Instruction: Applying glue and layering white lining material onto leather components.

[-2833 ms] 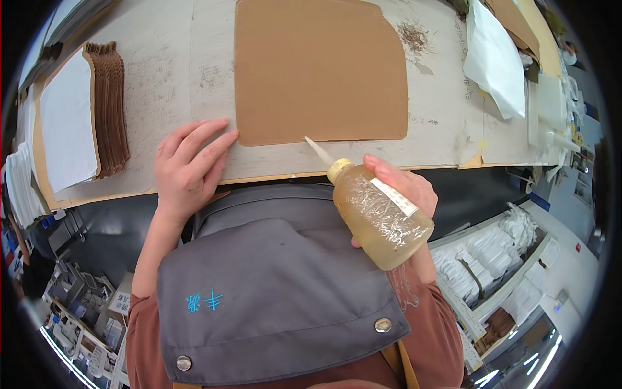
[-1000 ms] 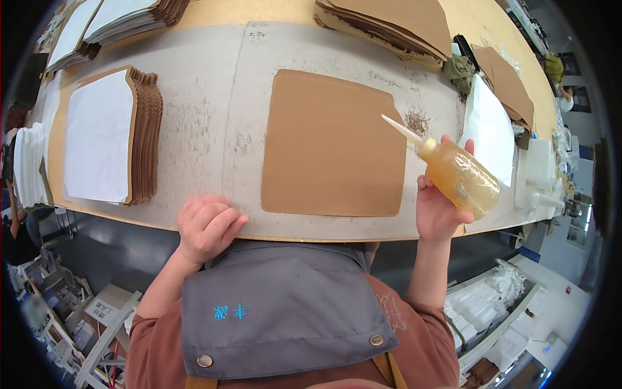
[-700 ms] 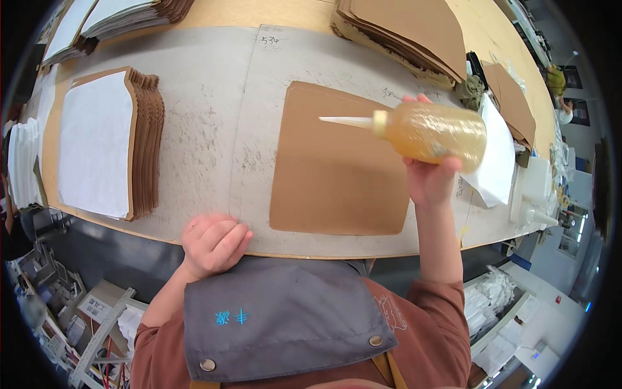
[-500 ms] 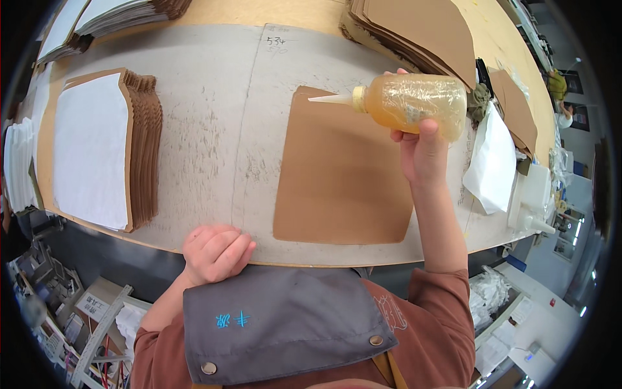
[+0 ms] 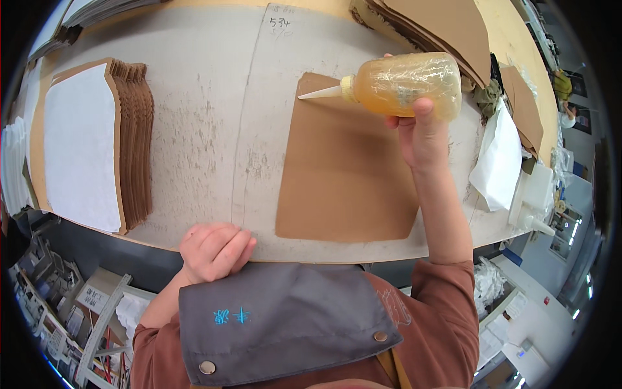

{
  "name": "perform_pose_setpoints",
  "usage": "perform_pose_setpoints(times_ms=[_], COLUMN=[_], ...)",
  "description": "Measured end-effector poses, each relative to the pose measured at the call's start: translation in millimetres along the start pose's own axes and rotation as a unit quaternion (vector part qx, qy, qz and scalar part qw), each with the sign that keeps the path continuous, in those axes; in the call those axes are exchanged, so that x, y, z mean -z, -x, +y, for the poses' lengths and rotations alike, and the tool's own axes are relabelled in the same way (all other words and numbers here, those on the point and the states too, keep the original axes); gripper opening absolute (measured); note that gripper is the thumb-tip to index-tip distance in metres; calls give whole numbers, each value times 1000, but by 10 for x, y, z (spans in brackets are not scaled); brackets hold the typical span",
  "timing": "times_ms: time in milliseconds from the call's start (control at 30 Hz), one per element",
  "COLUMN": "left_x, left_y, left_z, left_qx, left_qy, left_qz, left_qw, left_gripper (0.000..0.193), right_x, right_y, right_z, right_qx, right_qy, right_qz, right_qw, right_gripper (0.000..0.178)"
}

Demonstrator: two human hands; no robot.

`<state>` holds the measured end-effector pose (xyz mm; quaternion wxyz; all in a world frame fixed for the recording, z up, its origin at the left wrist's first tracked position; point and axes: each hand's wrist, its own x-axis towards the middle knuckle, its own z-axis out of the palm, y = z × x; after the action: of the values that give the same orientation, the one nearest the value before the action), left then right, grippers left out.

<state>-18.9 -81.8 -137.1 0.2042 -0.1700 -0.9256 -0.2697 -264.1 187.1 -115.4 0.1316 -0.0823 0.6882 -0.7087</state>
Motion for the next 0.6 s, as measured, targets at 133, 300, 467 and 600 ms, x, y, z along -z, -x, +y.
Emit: perform_pose_setpoints(times_ms=[133,300,467,600], left_x=[9,2,-18,-11], left_y=[-18,-19,-62,-58], left_z=[4,2,-14,-1], left_qx=[0,-1,-14,-7], left_qy=[-6,-4,1,9], left_qz=[-4,4,14,4], left_qw=[1000,1000,1000,1000], left_gripper=[16,16,14,11], right_x=[18,-38,18,313], right_y=[101,267,495,737], right_z=[21,32,22,51], right_qx=[-17,-61,-140,-128], right_qy=[-81,8,-57,-285], right_qz=[-50,-32,-49,73], right_qw=[995,998,987,947], right_gripper=[70,104,114,102])
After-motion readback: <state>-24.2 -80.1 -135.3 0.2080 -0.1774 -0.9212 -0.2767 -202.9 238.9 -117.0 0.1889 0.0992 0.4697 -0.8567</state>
